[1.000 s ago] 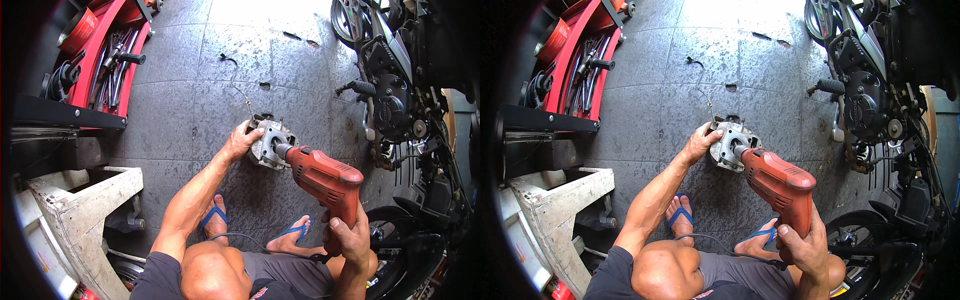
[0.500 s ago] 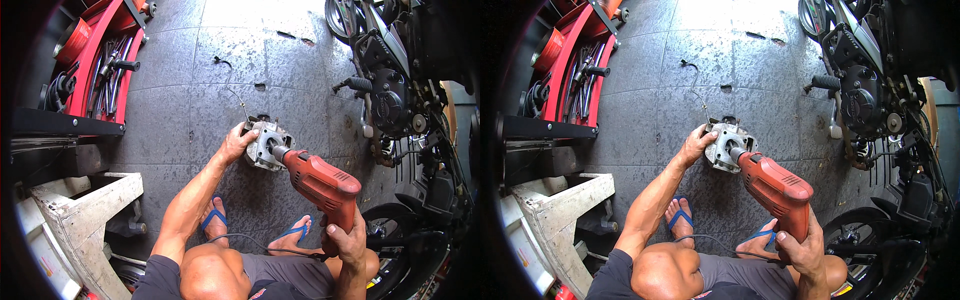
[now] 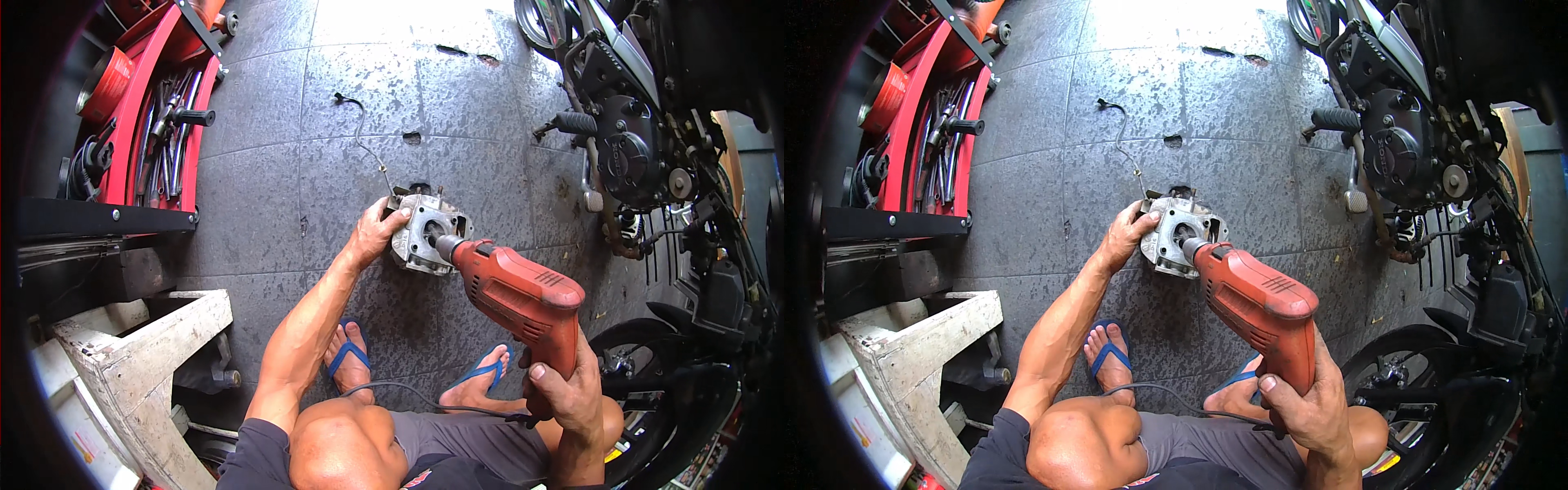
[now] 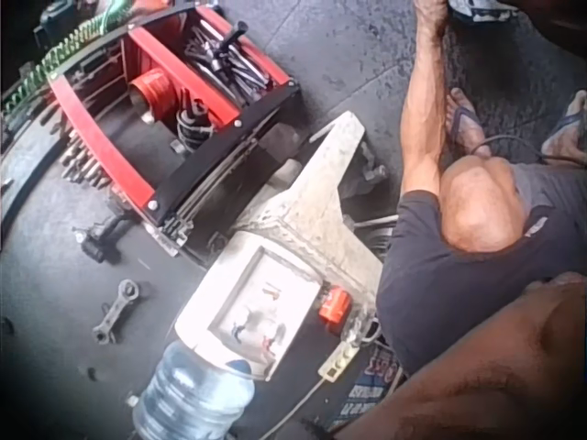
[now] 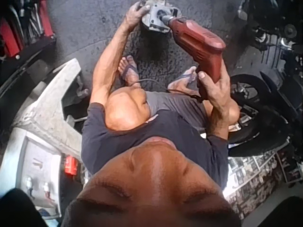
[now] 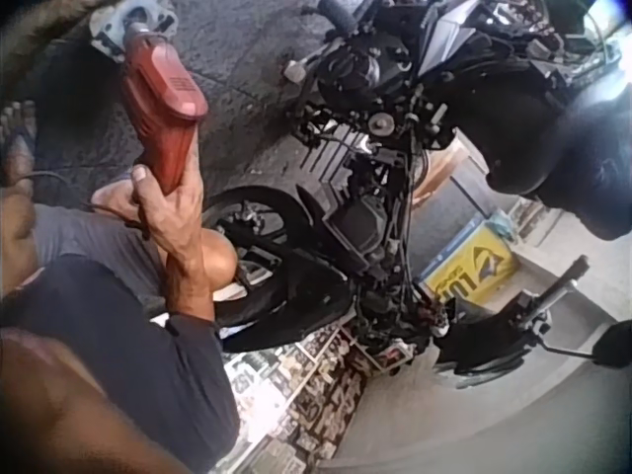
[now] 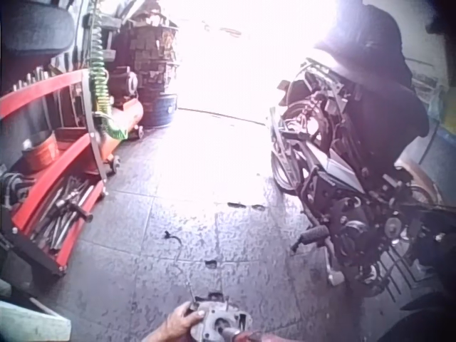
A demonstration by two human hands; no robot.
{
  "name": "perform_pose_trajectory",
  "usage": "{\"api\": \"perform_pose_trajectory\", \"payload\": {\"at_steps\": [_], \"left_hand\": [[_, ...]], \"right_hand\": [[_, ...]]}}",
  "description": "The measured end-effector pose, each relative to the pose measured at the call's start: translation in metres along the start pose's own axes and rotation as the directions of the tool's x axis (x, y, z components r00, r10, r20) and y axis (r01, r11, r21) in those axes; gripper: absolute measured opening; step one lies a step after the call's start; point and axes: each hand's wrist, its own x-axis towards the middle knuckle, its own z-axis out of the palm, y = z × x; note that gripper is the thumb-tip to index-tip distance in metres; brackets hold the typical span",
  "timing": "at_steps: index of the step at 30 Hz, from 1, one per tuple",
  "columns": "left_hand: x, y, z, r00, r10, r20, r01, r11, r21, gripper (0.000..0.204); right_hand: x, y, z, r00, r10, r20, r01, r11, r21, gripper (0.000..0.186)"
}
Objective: The person plugs a power drill into an extension cord and uses it to drill into various parts of a motorcycle engine block on the floor.
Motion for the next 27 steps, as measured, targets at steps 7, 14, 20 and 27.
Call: {"api": "perform_pose_trajectory", "payload": {"at_steps": [7,14,20,27], "left_hand": [[-0.003,0.008,0.002,1.0,0.01,-0.009,-0.01,0.999,0.048,0.055],[-0.001,0.004,0.001,1.0,-0.008,0.013,0.007,0.997,0.077,0.05],[0.005,-0.007,0.0,1.0,0.006,-0.003,-0.006,1.0,0.017,0.05],[0.014,-0.009,0.001,1.0,0.006,-0.002,-0.006,0.999,0.044,0.047]], "right_hand": [[0.001,0.001,0.002,1.0,-0.03,-0.001,0.03,0.999,-0.031,0.068],[0.002,0.008,-0.004,1.0,0.002,-0.011,-0.002,1.0,0.024,0.065],[0.004,0.026,-0.006,0.999,-0.035,-0.027,0.035,0.999,0.002,0.065],[0.003,0.056,-0.01,0.994,-0.095,-0.048,0.097,0.994,0.052,0.073]]}}
